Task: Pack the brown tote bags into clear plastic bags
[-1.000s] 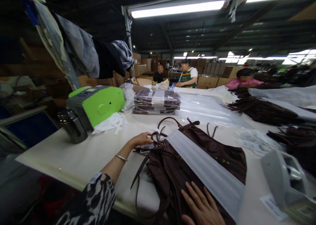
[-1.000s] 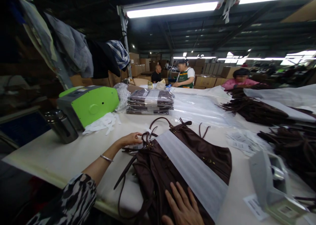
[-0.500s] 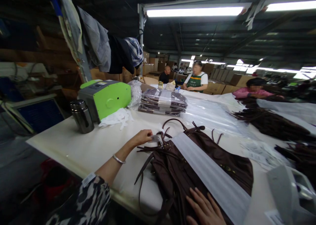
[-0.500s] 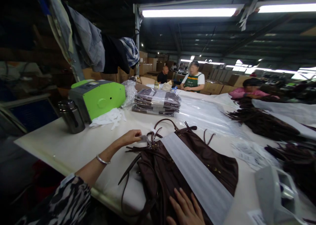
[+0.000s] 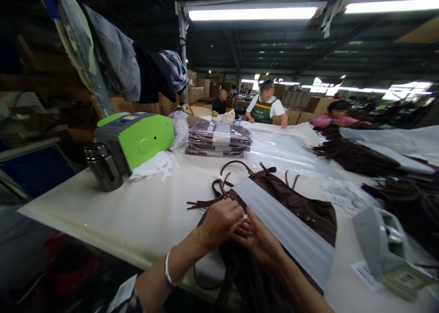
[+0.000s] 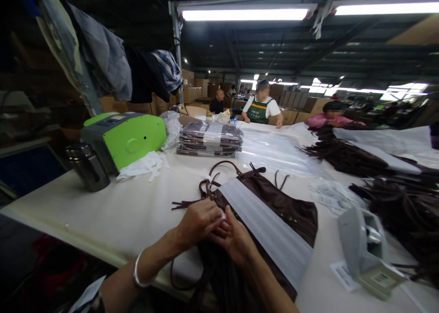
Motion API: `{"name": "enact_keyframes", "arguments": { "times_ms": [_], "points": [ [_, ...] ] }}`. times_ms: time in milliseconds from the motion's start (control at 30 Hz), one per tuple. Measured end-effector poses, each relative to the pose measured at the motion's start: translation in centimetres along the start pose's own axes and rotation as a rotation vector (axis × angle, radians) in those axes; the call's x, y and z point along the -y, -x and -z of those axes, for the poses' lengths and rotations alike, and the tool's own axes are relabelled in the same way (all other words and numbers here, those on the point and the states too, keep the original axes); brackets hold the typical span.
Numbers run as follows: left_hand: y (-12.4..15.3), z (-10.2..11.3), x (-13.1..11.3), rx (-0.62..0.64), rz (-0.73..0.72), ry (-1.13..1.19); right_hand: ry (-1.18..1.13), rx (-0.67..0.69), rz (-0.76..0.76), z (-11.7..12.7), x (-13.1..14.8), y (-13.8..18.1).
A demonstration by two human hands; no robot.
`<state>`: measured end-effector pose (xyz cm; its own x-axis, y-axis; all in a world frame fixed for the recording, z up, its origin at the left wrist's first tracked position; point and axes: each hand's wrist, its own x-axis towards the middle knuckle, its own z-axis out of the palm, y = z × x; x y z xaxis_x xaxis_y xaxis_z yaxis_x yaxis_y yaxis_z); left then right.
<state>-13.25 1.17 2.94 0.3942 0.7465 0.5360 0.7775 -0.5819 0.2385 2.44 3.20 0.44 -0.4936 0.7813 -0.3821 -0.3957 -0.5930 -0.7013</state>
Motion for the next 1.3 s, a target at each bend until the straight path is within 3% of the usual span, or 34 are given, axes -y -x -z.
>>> {"name": "enact_keyframes", "arguments": {
  "times_ms": [67, 133, 200, 333, 433, 533, 667, 833, 967, 1100, 1300],
  "points": [
    [1.3, -1.4, -1.1, 0.052, -0.101, -0.009, 0.036, -0.022, 0.070, 0.5, -0.5, -1.5],
    [2.0, -1.7, -1.0, 0.051, -0.075, 0.090, 0.106, -0.063, 0.111, 1.5, -1.1, -2.3],
    [1.8, -1.2, 0.5, -0.005, 0.093, 0.191, 0.176, -0.103, 0.114, 2.4, -1.7, -2.6],
    [-0.7, 0.1, 6.3, -0.049, 0.607, 0.180, 0.336, -0.142, 0.151, 3.2, -2.5, -2.5],
    [-2.7, -0.5, 9.9, 0.002, 0.729, 0.157, 0.389, -0.115, 0.179, 3.2, -2.7, -2.6],
    [-4.1, -2.1, 11.1, 0.092, 0.692, 0.204, 0.399, -0.097, 0.186, 3.3, -2.8, -2.8],
    [-5.4, -3.4, 10.8, 0.185, 0.653, 0.217, 0.390, -0.100, 0.189, 3.3, -2.8, -2.6],
    [-6.4, -2.6, 10.2, 0.229, 0.617, 0.175, 0.370, -0.102, 0.207, 3.0, -2.9, -2.2],
    [-6.4, -1.9, 8.3, 0.291, 0.533, 0.093, 0.380, -0.097, 0.231, 2.9, -2.9, -2.1],
    [-6.4, -2.3, 6.1, 0.297, 0.365, -0.163, 0.363, -0.105, 0.236, 2.9, -2.9, -2.2],
    [-6.8, -2.7, 4.7, 0.208, 0.307, -0.106, 0.357, -0.134, 0.265, 3.0, -3.4, -2.5]
  ]
}}
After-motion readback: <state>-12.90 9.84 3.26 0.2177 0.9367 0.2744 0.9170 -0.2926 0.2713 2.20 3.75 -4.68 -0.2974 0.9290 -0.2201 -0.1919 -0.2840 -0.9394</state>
